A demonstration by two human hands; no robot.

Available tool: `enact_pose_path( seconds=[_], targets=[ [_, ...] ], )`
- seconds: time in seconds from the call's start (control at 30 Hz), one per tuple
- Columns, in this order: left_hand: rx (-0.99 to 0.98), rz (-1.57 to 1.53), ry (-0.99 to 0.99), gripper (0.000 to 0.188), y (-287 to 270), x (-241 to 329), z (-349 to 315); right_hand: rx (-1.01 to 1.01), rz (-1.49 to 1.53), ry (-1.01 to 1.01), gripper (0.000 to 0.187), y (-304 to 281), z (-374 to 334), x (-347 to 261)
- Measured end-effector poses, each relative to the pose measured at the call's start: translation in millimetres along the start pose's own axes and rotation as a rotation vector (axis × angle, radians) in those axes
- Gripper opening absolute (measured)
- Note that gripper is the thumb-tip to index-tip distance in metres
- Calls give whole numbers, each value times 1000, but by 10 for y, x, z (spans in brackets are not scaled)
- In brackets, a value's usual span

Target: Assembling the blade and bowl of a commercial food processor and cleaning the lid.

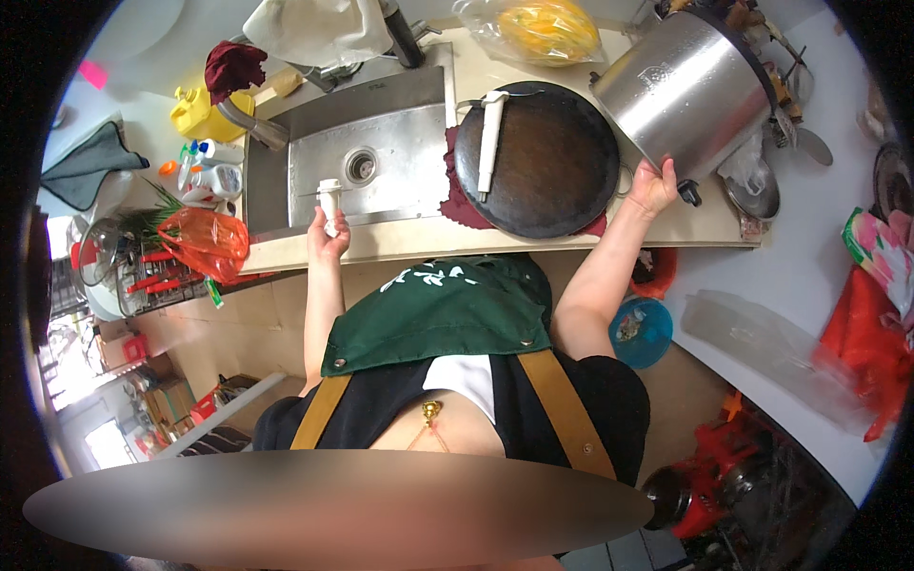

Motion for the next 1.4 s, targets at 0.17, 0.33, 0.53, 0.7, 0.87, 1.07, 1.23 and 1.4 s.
enact_pose_path(
  seconds=[0.17,0.33,0.53,0.7,0.87,1.07,1.23,1.4],
  targets=[
    [37,-30,-20,38,-155,-57,44,-79,65,17,38,445,-201,-265],
    [-40,-10,-97,38,-138,-156,169,-174,69,-21,33,1225,-172,-562],
    [-44,-35,-86,37,-75,-165,235,-454,153,73,36,2201,-283,-554],
    [-100,-20,-124,37,10,-134,268,-554,80,32,36,2777,-463,-536],
    [-122,-8,-83,36,-27,-8,315,-682,147,212,37,3262,-744,-295],
    [-153,-26,-85,35,-72,54,308,-637,85,137,39,3458,-758,-276],
    [-194,-32,-60,35,-134,138,269,-528,-133,-71,36,3508,-1199,-162],
    [-186,-42,-71,35,-102,170,227,-441,-74,-222,55,3442,-1299,-80]
  ],
)
Point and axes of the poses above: each hand's wrist, its own z-axis towards the middle knuckle, its own y-axis out of the palm, x = y × z, the point moved 10 cm from there along z, towards the middle knuckle, and after that the axes turned 3 degrees about -y, right-handed, at the moved point
